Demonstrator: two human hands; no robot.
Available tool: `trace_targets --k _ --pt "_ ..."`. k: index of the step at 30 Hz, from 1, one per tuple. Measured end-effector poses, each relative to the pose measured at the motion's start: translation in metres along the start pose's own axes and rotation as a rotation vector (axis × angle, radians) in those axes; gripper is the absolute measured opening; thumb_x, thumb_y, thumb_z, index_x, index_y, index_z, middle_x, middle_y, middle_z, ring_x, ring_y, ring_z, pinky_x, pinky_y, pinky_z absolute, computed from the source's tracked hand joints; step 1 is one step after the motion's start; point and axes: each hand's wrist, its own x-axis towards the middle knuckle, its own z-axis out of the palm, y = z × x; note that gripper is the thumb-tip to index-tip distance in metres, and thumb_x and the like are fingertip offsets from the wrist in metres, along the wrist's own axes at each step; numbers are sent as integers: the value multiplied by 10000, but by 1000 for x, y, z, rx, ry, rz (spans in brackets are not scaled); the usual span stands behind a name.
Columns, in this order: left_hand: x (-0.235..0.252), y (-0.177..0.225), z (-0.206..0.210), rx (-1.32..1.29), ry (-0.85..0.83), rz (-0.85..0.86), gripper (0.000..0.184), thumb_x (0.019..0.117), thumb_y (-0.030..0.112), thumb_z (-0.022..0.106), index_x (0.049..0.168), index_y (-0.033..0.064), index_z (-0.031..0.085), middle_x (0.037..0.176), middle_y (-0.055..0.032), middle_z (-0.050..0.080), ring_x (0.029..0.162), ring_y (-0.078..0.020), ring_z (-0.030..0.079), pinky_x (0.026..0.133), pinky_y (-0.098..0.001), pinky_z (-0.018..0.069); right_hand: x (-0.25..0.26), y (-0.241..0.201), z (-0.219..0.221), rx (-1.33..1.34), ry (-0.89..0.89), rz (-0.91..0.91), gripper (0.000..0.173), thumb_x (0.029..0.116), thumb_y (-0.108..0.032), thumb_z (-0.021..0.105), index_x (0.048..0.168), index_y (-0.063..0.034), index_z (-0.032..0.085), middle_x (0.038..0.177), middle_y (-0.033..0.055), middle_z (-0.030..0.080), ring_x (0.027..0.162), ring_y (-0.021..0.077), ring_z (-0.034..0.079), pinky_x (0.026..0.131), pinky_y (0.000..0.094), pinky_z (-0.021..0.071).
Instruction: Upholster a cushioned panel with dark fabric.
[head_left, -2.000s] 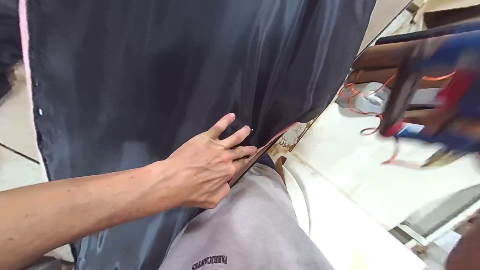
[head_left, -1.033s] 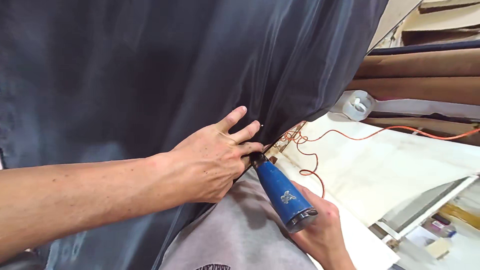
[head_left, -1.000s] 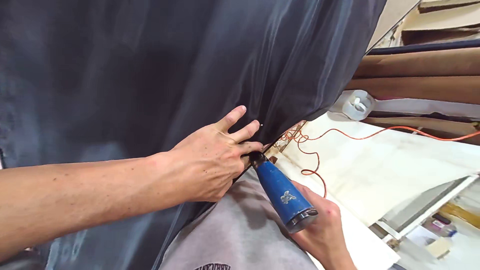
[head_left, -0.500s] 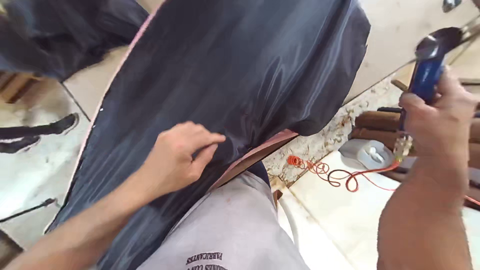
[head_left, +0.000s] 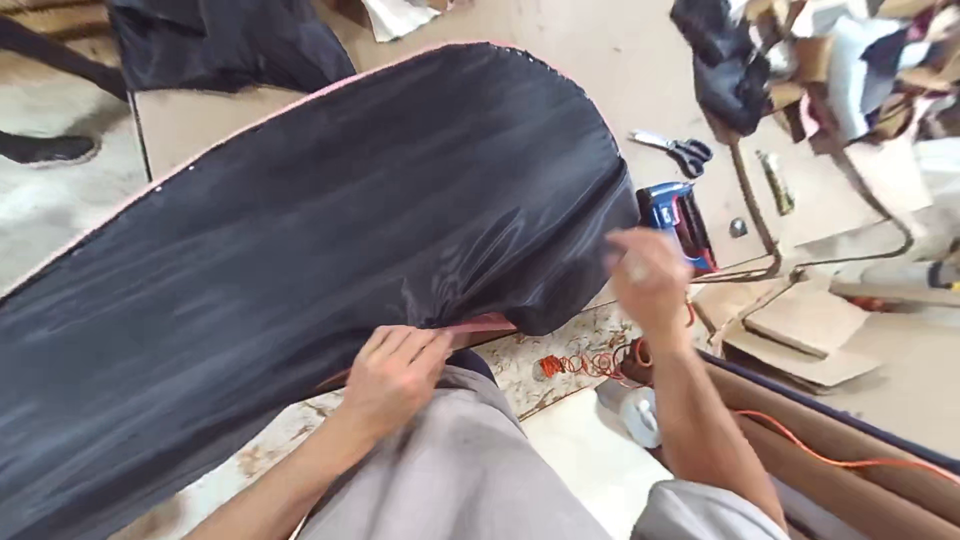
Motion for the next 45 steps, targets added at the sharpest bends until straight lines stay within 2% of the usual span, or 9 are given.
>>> trace_targets --k 5,9,15,20,24,28,31,35,45 --pt "8 45 55 -88 156 87 195 1023 195 579 1081 110 745 937 -59 749 874 -232 709 815 -394 572 -17 -85 48 21 -223 -520 407 985 -392 645 1357 -229 665 1277 95 698 1234 278 635 1051 489 503" --pt "-2 65 86 -96 138 -51 239 1027 229 542 1050 123 756 932 -51 754 869 -231 711 783 -396 574 -13 -50 70 102 -159 -787 197 986 -49 578 1087 -59 747 834 96 697 789 269 668 821 420 555" --pt "1 105 119 -838 151 -1085 298 1034 210 546 1195 -7 673 1046 -82 752 904 -143 740 833 -351 629 4 -33 78 186 -277 -978 202 980 -28 543 1062 -12 726 849 110 693 785 278 662 817 416 548" --pt "57 125 138 -1597 856 -1355 350 1118 273 384 1341 22 484 1002 -90 694 903 -181 701 841 -370 598 20 -31 81 259 -303 -1109 196 965 -28 543 1015 -17 732 832 113 685 775 289 659 792 421 547" --pt "77 121 152 -1484 1203 -1238 245 1097 191 477 1220 -13 535 918 -75 686 829 -145 689 784 -333 600 27 -39 77 242 -290 -1171 199 960 -24 534 990 -23 731 851 123 691 796 295 670 797 426 552" --pt "46 112 146 -1300 882 -1236 369 1084 248 516 1318 -37 540 1070 -121 703 949 -177 712 869 -371 612 27 -37 69 224 -312 -1133 204 968 -33 554 1014 -33 753 890 129 715 828 295 691 797 422 566" --pt "25 121 133 -541 640 -1322 506 1032 329 568 1415 2 525 1233 -153 681 1098 -225 692 961 -432 580 23 -23 66 271 -345 -1095 224 942 -21 577 1053 -56 768 943 125 730 876 281 707 804 399 587" --pt "55 153 143 337 579 -854 362 1003 177 570 1356 178 652 1349 -111 677 1326 -329 586 1118 -582 422 31 -19 61 386 -361 -1068 200 930 -27 600 995 -60 786 908 120 731 845 262 708 775 366 589" --pt "72 141 174 437 570 -680 253 1026 31 527 1187 54 721 1151 -130 767 1132 -273 721 1029 -424 543 44 5 62 568 -455 -1061 192 953 -152 623 1061 -97 773 999 84 756 946 223 718 852 355 582"
